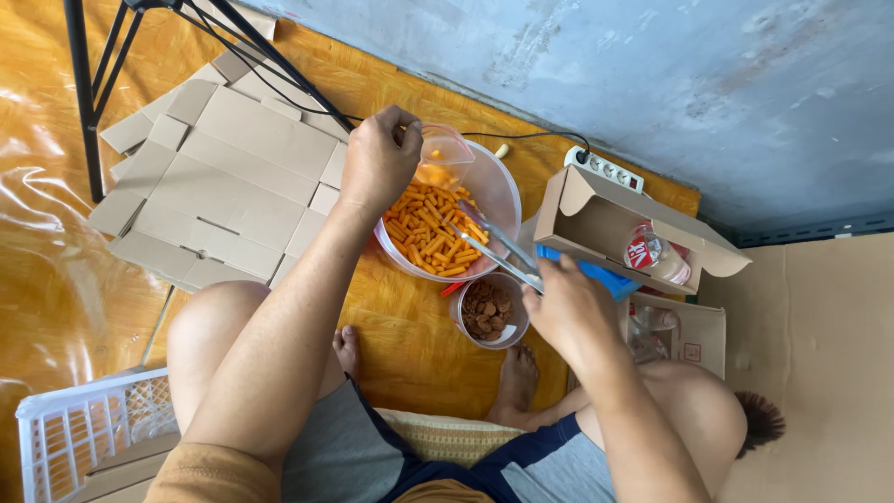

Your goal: Packaging snacks into small plastic bags and cardboard boxes using tongs

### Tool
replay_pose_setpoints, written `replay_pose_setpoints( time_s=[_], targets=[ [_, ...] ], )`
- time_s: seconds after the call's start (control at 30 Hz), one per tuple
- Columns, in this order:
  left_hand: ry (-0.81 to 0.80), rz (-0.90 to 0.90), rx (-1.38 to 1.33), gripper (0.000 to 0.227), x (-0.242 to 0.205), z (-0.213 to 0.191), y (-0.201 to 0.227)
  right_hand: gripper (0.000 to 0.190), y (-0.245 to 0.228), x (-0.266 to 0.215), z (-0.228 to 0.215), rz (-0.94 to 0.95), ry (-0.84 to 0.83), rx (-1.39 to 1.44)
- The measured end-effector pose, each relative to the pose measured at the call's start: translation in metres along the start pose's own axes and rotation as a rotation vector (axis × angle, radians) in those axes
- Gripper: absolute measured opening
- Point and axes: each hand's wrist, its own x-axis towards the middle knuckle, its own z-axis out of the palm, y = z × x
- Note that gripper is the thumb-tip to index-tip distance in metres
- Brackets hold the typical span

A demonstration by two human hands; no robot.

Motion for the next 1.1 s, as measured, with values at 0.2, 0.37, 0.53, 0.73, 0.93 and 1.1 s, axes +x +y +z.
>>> replay_pose_setpoints(
  time_s=[0.2,0.37,0.53,0.73,0.93,1.1],
  targets=[
    [-0.014,0.033,0.023,0.014,0.0,0.0,-0.001,0.042,-0.027,0.069,0.082,-0.119,0.153,-0.073],
    [-0.05,0.009,0.016,0.014,-0.003,-0.002,0.001,0.025,-0.045,0.086,0.11,-0.179,0.448,-0.273],
    [-0.053,-0.009,0.02,0.013,-0.004,-0.006,0.007,0.015,-0.047,0.105,0.112,-0.191,0.608,-0.307],
    [-0.123,-0.013,0.023,0.014,-0.004,-0.01,0.015,0.009,-0.05,0.124,0.098,-0.253,0.676,-0.314],
    [-0.15,-0.022,0.044,0.014,-0.004,-0.004,0.01,0.015,-0.049,0.144,0.116,-0.237,0.612,-0.3],
    [-0.157,-0.008,0.051,0.015,-0.006,-0.01,0.014,0.015,-0.051,0.144,0.104,-0.242,0.564,-0.282]
  ],
)
